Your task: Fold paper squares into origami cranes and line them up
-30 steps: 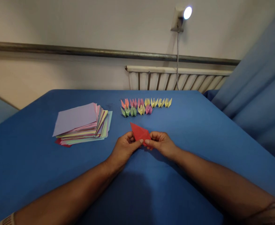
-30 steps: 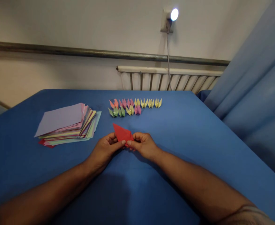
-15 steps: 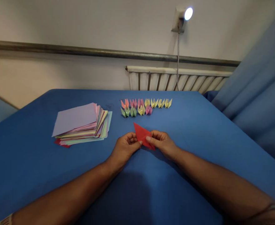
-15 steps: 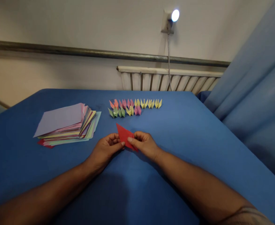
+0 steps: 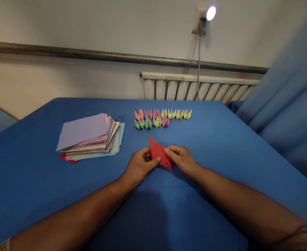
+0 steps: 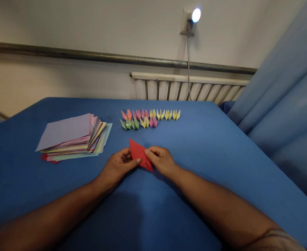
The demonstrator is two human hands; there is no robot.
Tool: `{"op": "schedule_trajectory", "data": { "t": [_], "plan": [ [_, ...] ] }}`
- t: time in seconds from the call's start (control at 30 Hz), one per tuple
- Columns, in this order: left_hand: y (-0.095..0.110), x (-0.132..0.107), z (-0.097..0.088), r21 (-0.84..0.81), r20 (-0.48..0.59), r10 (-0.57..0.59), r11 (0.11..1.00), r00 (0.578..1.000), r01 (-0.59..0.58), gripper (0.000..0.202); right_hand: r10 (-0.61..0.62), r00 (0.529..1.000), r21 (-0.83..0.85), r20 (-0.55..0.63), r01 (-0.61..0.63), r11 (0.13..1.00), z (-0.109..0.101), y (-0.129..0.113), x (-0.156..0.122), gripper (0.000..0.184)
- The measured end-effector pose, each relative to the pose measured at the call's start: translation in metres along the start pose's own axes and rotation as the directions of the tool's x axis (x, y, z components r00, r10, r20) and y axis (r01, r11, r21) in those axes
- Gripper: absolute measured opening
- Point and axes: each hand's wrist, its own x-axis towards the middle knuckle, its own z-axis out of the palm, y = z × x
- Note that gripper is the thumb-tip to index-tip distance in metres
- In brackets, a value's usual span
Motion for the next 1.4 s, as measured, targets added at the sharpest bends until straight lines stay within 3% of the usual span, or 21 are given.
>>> {"op": "schedule_trajectory", "data": {
  "t": [0.23,0.47,0.73,1.03,1.17,1.3,1.4],
  "plan": [
    [-0.0005,-0.0007,-0.0026,-0.012,0.016,-0.002,1.0,1.0,0.002,0.028,0.104,0.995,0.119,0.007,-0.104,0.987,-0.0014,0.0028,0.0021,0.039],
    [-0.0014,0.0,0.0008,0.015,-0.005,0.008,1.0,1.0,-0.008,0.039,-0.027,1.0,0.002,0.002,0.027,1.0,0.0014,-0.0009,-0.0017,0.036],
    [0.0021,-0.0011,0.0001,-0.043,0.051,-0.01,0.999,0.999,0.012,0.037,0.09,0.996,0.128,-0.023,-0.086,0.988,-0.0007,0.0022,0.0016,0.039],
    [-0.0042,0.0058,-0.0064,-0.078,-0.104,-0.004,0.997,0.995,-0.004,0.033,0.003,0.997,0.083,0.083,-0.01,0.997,0.0048,0.0002,-0.0044,0.032],
    [-0.0043,0.0063,-0.0061,-0.044,-0.107,-0.006,0.999,0.994,0.001,0.032,0.01,0.997,0.039,0.07,-0.013,0.999,0.0061,0.0028,-0.0041,0.031],
    [-0.0029,0.0046,-0.0042,-0.022,-0.09,-0.023,1.0,0.996,0.021,0.032,0.006,0.998,-0.047,0.06,-0.003,0.999,0.0005,0.0039,-0.0019,0.044],
    [-0.002,0.0032,-0.0028,-0.002,-0.07,-0.016,1.0,0.997,0.016,0.032,-0.008,0.999,-0.009,0.04,0.008,1.0,-0.0019,0.0034,-0.0011,0.045]
  ]
}}
